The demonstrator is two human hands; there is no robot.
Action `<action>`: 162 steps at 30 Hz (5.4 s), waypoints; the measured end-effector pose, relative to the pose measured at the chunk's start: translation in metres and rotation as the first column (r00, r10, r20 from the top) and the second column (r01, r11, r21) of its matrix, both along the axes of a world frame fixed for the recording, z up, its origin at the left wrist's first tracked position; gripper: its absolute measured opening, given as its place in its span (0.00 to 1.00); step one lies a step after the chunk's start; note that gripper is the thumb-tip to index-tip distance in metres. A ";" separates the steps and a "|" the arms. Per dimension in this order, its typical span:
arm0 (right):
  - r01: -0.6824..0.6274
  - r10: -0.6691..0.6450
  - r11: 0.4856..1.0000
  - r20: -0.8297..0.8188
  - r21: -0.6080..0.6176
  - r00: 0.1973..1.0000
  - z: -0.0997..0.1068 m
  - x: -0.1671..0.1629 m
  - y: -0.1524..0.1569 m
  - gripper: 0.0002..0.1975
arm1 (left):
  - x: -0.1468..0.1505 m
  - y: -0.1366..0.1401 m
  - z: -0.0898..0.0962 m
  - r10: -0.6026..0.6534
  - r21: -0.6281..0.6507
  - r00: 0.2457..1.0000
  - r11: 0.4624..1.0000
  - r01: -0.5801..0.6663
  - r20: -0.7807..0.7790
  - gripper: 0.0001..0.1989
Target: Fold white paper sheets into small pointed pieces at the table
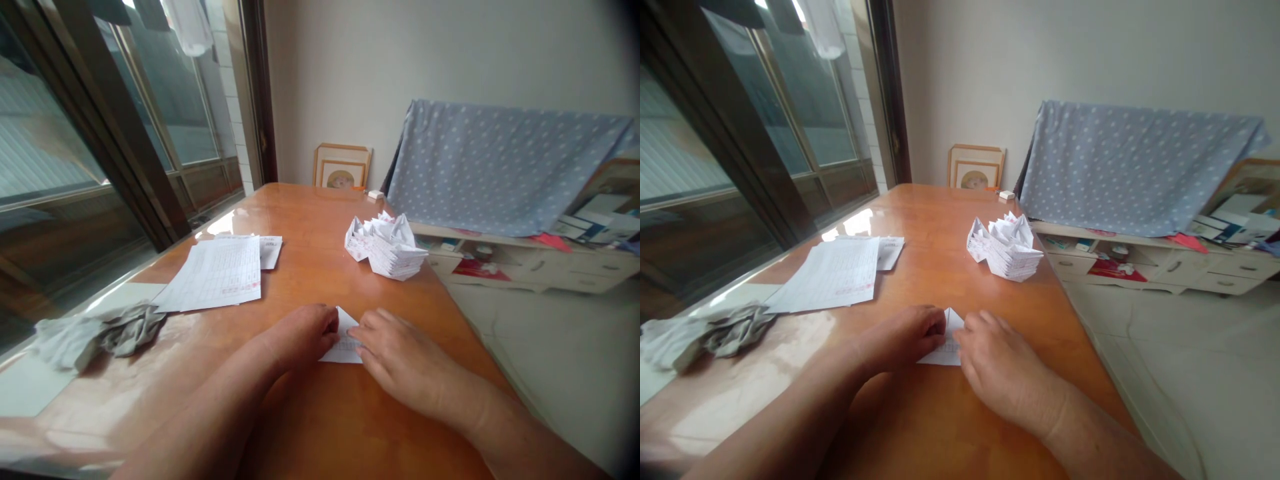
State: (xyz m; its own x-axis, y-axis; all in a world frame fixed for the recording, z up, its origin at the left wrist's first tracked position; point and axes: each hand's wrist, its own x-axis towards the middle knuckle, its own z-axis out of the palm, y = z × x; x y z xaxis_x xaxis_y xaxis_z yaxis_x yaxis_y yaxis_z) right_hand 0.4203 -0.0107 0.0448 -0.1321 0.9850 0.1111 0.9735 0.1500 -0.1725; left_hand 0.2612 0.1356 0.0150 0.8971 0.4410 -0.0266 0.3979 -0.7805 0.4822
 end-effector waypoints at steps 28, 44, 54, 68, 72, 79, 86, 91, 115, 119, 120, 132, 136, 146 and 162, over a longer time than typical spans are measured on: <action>0.039 -0.005 0.992 0.267 -0.123 0.964 0.015 0.014 -0.022 0.04 | 0.001 -0.001 0.007 -0.027 0.003 0.998 1.000 0.027 -0.058 0.04; 0.038 -0.054 0.994 -0.155 -0.099 0.986 -0.005 0.014 0.012 0.06 | 0.005 -0.007 0.003 0.036 0.037 0.999 0.999 -0.035 -0.032 0.08; 0.031 -0.078 0.981 -0.246 -0.191 0.966 -0.013 0.014 0.020 0.02 | 0.003 -0.009 0.013 0.152 0.066 0.976 0.988 -0.143 -0.159 0.07; 0.039 -0.101 0.977 -0.294 -0.210 0.950 -0.023 0.020 0.020 0.03 | -0.010 0.004 0.029 0.161 -0.085 0.945 0.978 -0.192 -0.285 0.11; 0.041 -0.109 0.975 -0.306 -0.220 0.946 -0.022 0.020 0.019 0.04 | -0.016 0.012 0.026 0.144 -0.099 0.952 0.979 -0.176 -0.270 0.12; 0.029 -0.098 0.976 -0.313 -0.216 0.945 -0.025 0.021 0.020 0.03 | -0.028 0.022 0.025 0.160 -0.101 0.960 0.977 -0.187 -0.230 0.16; 0.030 -0.103 0.975 -0.330 -0.220 0.938 -0.027 0.021 0.021 0.03 | -0.033 0.027 0.022 0.165 -0.153 0.956 0.967 -0.205 -0.241 0.20; 0.024 -0.100 0.975 -0.340 -0.219 0.935 -0.028 0.022 0.021 0.04 | -0.038 0.032 0.024 0.228 -0.070 0.945 0.966 -0.250 -0.234 0.21; 0.030 -0.107 0.978 -0.367 -0.209 0.924 -0.029 0.022 0.020 0.03 | -0.039 0.031 0.026 0.241 -0.065 0.951 0.964 -0.258 -0.194 0.12; 0.009 -0.088 0.979 -0.382 -0.204 0.920 -0.028 0.023 0.019 0.01 | -0.030 0.027 0.023 0.246 -0.091 0.960 0.962 -0.259 -0.137 0.13; 0.002 -0.081 0.980 -0.386 -0.200 0.919 -0.028 0.023 0.020 0.01 | -0.027 0.025 0.022 0.234 -0.090 0.962 0.965 -0.248 -0.138 0.15; 0.091 -0.123 0.992 -0.469 -0.091 0.875 -0.031 0.025 0.026 0.04 | -0.019 0.017 0.021 0.195 -0.055 0.968 0.977 -0.206 -0.159 0.12; 0.258 -0.239 0.966 -0.450 -0.018 0.860 -0.033 0.029 0.030 0.05 | -0.020 0.018 0.017 0.213 -0.046 0.965 0.974 -0.222 -0.153 0.14; 0.214 -0.252 0.968 -0.459 -0.134 0.852 -0.037 0.032 0.030 0.05 | -0.019 0.013 0.022 0.186 -0.083 0.970 0.976 -0.201 -0.155 0.14; 0.236 -0.067 0.965 -0.769 0.111 0.636 -0.018 0.030 0.030 0.04 | -0.018 0.016 0.017 0.241 -0.625 0.965 0.771 -0.123 0.107 0.20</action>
